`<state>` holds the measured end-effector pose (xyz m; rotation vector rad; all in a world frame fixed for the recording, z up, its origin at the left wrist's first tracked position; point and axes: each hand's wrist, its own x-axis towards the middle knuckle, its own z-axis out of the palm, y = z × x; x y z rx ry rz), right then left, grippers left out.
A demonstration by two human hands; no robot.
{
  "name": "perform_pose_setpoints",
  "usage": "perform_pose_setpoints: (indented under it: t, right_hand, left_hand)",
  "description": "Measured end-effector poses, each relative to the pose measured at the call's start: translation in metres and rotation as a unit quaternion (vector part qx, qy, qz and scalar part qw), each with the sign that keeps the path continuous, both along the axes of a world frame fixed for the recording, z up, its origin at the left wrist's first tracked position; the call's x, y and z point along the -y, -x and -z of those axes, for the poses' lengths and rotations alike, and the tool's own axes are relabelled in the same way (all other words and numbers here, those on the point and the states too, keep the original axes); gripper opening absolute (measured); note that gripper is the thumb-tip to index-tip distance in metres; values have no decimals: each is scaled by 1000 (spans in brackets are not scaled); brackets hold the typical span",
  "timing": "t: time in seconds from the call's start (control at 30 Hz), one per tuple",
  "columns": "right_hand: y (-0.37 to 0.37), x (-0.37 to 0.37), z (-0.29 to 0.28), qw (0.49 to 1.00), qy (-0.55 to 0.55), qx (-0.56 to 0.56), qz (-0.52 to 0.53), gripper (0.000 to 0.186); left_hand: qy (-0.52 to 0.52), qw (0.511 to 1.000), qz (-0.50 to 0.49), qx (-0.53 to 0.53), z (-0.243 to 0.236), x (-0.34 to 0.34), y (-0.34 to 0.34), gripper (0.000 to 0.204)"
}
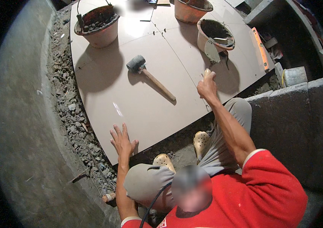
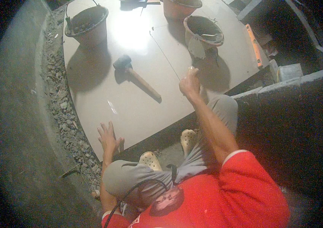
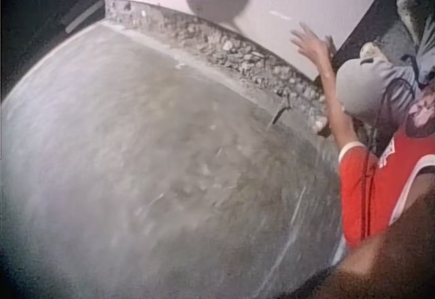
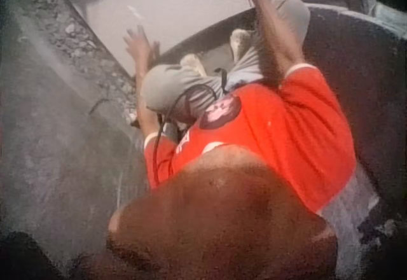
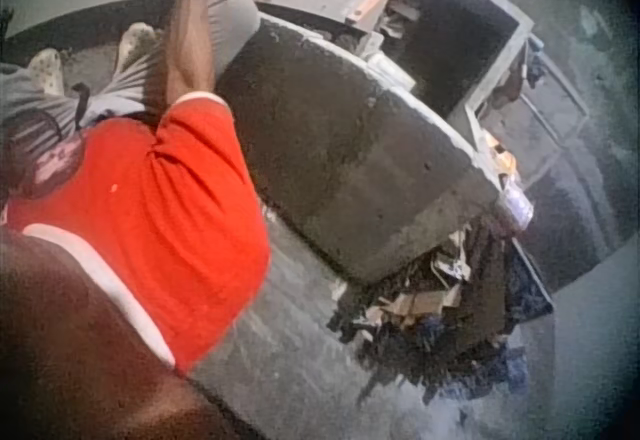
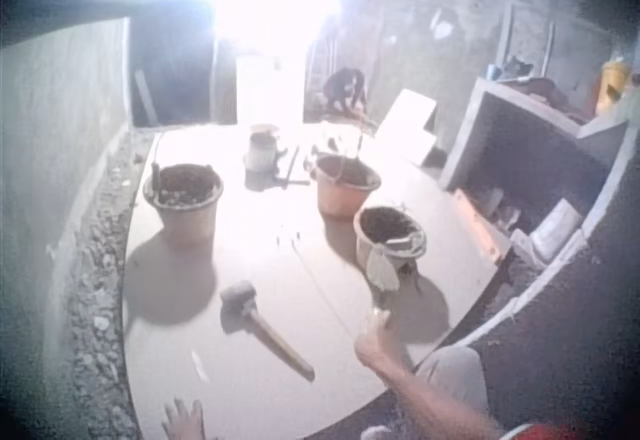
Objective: The person installs floor tiles by tapping them with a rubber mallet to level them, then scoops mortar from a bucket and spreads it into the gaps between tiles using a trowel.
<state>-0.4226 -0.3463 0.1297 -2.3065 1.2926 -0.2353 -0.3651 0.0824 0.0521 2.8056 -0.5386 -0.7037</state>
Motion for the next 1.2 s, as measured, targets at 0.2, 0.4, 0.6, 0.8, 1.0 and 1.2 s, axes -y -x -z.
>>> perform_pose_setpoints:
  t: [0.2,0.4,0.6,0.8,1.0,1.2]
  right_hand:
    - [4,16,-41,917,-241,309,67,39]
    - [3,42,-72,823,-377,415,-92,28]
    - [29,-61,-45,877,-438,179,-86,37]
    - [21,-119,-40,880,-313,103,-342,38]
    - [23,-158,-48,853,-163,-22,-496,46]
    - [29,-168,-82,838,-158,-41,-520,40]
  left_hand:
    - [-11,1000,-8,-8,-6,1,0,109]
    - [-38,999,0,13,6,-3,-3,112]
    - [54,995,-34,78,27,-22,22,103]
    - [93,993,-56,54,20,-65,81,83]
    - [127,979,-95,125,33,-107,84,42]
    - [246,894,-289,240,23,-147,98,35]
